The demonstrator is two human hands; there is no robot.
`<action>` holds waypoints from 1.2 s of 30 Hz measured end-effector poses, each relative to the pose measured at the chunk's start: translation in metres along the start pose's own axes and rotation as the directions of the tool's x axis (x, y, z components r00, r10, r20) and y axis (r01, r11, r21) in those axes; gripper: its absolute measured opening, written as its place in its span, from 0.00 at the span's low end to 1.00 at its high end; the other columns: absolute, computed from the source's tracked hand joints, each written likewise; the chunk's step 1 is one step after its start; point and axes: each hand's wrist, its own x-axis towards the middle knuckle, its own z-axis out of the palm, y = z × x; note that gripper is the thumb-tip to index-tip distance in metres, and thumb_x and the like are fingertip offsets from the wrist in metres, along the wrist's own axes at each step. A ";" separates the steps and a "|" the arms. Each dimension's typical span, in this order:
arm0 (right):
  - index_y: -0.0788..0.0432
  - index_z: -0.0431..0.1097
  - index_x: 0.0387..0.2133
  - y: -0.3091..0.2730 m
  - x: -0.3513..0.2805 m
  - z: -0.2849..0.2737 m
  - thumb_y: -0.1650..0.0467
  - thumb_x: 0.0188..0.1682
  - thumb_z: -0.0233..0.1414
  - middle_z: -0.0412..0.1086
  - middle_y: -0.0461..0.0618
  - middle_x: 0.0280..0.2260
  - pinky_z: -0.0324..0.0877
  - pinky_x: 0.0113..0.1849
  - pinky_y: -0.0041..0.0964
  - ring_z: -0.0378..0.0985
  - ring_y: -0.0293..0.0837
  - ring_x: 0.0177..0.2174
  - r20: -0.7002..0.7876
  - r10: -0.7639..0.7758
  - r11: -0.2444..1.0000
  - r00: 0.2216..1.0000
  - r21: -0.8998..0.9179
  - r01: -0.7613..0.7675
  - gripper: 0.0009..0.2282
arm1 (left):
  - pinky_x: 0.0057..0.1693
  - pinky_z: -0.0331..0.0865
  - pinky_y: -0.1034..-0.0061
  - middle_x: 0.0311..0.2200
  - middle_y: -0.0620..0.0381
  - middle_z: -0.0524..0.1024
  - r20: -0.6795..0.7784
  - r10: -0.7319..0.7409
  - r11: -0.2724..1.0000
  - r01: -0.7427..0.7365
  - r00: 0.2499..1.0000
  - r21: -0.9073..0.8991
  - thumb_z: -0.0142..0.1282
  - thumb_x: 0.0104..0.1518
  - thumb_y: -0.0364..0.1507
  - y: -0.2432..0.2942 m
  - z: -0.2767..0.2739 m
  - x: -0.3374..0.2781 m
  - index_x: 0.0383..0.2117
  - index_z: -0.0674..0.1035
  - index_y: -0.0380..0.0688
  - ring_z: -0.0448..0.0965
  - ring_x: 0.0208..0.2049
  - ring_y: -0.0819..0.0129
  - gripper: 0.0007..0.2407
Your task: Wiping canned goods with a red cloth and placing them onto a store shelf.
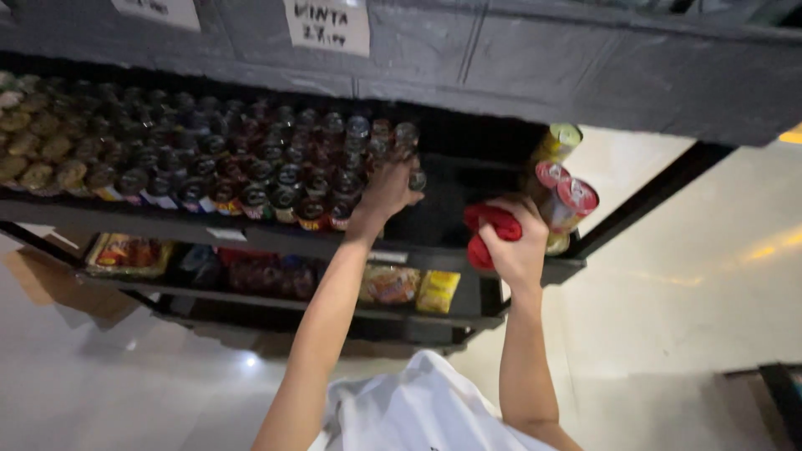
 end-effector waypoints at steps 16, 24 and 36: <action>0.63 0.75 0.37 -0.011 -0.043 -0.004 0.76 0.39 0.61 0.73 0.52 0.38 0.73 0.43 0.37 0.78 0.48 0.39 0.070 0.151 0.988 0.986 -0.034 -0.149 0.11 | 0.66 0.49 0.37 0.66 0.40 0.56 -0.004 -0.040 0.940 0.039 0.999 0.340 0.66 0.55 0.36 -0.025 0.005 -0.004 0.64 0.66 0.48 0.50 0.68 0.39 0.29; 0.64 0.75 0.38 -0.045 -0.108 -0.011 0.78 0.39 0.60 0.73 0.53 0.40 0.72 0.46 0.37 0.78 0.47 0.42 0.064 0.243 0.969 0.968 -0.055 -0.240 0.12 | 0.65 0.42 0.31 0.70 0.42 0.52 -0.040 0.094 0.909 -0.069 0.995 0.411 0.50 0.68 0.37 -0.070 0.044 0.005 0.68 0.63 0.51 0.45 0.69 0.39 0.23; 0.63 0.75 0.38 -0.083 -0.237 -0.120 0.78 0.40 0.60 0.74 0.52 0.41 0.73 0.45 0.38 0.79 0.46 0.42 -0.306 0.514 0.799 0.802 -0.171 -0.577 0.11 | 0.63 0.46 0.40 0.65 0.49 0.61 0.386 0.454 0.889 -0.376 0.803 -0.264 0.60 0.55 0.39 0.190 0.056 -0.205 0.55 0.77 0.53 0.52 0.67 0.49 0.21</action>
